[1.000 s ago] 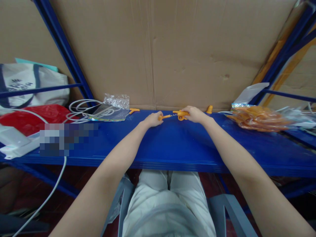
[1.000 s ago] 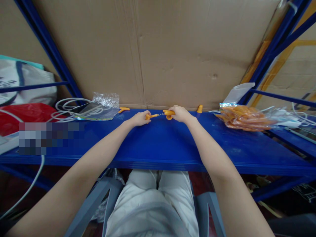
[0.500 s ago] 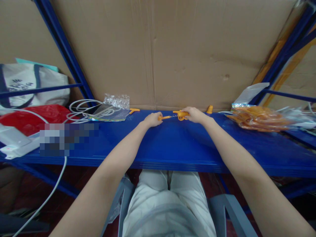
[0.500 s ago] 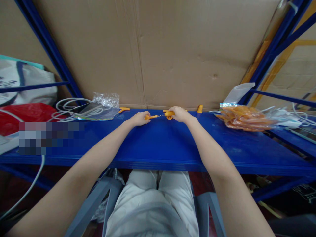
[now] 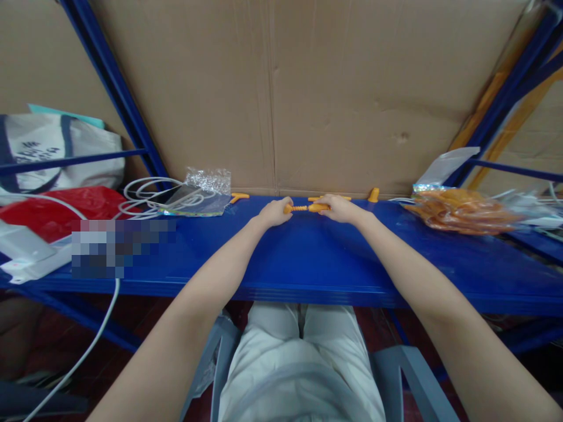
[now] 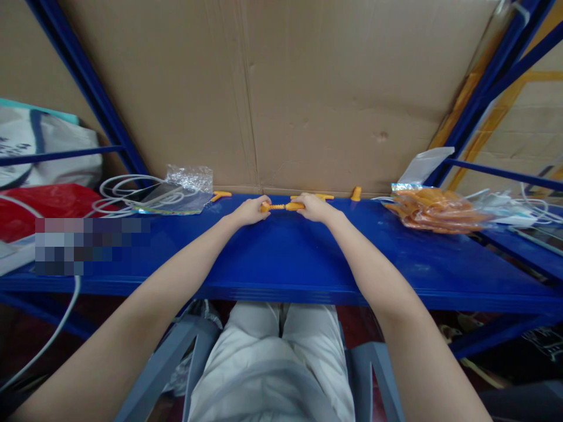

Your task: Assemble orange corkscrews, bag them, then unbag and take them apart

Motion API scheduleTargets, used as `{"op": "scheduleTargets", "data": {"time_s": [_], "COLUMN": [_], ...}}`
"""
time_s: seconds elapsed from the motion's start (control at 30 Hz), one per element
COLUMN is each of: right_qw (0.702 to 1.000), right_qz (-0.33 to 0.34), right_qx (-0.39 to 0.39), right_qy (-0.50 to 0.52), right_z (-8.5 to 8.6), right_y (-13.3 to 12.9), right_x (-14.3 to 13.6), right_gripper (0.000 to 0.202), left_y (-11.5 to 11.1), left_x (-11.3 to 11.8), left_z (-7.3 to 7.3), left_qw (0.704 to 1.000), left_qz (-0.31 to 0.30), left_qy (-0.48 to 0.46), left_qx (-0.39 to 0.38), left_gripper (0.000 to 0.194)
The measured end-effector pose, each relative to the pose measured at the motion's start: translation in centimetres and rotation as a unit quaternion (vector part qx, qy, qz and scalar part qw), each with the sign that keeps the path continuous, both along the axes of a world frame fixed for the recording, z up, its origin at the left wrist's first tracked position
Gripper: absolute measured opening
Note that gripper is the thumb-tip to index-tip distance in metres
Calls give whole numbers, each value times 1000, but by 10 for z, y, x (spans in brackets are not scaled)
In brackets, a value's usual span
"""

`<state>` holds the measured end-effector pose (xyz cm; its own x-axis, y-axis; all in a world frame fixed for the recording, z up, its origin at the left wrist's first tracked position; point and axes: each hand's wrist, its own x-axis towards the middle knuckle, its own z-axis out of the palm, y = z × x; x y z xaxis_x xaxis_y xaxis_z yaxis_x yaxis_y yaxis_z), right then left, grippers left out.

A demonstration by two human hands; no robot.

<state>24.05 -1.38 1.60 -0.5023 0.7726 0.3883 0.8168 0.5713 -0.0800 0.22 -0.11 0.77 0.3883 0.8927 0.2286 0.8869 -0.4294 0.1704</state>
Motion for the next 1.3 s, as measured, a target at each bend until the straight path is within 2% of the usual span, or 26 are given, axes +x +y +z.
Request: {"op": "scheduleTargets", "data": {"time_s": [0.17,0.37,0.6,0.77,0.83,1.07,1.13,1.23,1.3], "right_qw": [999,980,913,854,841,826,820,810,807], "right_qz": [17,35,25,14,1,-55,-51,-19,2], "right_qx": [-32,-112,-237,-307,-326,-357,-373,-417,-430], "right_qy": [32,162,332,420,433,433,432,412,404], "right_z": [-3,-6,-6,-2,0,3,4,4,3], "right_y": [-1,4,4,-3,-5,-13,-14,-13,-11], "right_x": [-5,-3,9,8,3,-10,-9,-3,2], "right_gripper": [39,34,39,27,22,31,30,17,18], "left_y": [2,5,8,9,9,9,8,8,8], "left_x": [-1,-2,-2,-2,-2,-4,-4,-3,-3], "left_z": [-3,-4,-6,-5,-5,-5,-4,-5,-5], "left_qw": [999,999,998,998,998,998,998,998,998], "left_qz": [-20,-20,-18,-18,-19,-19,-17,-18,-20], "left_qy": [-28,-44,-59,-54,-53,-62,-62,-58,-54], "left_qx": [13,15,13,14,17,18,17,18,22], "left_gripper": [36,37,37,36,36,35,35,34,34]}}
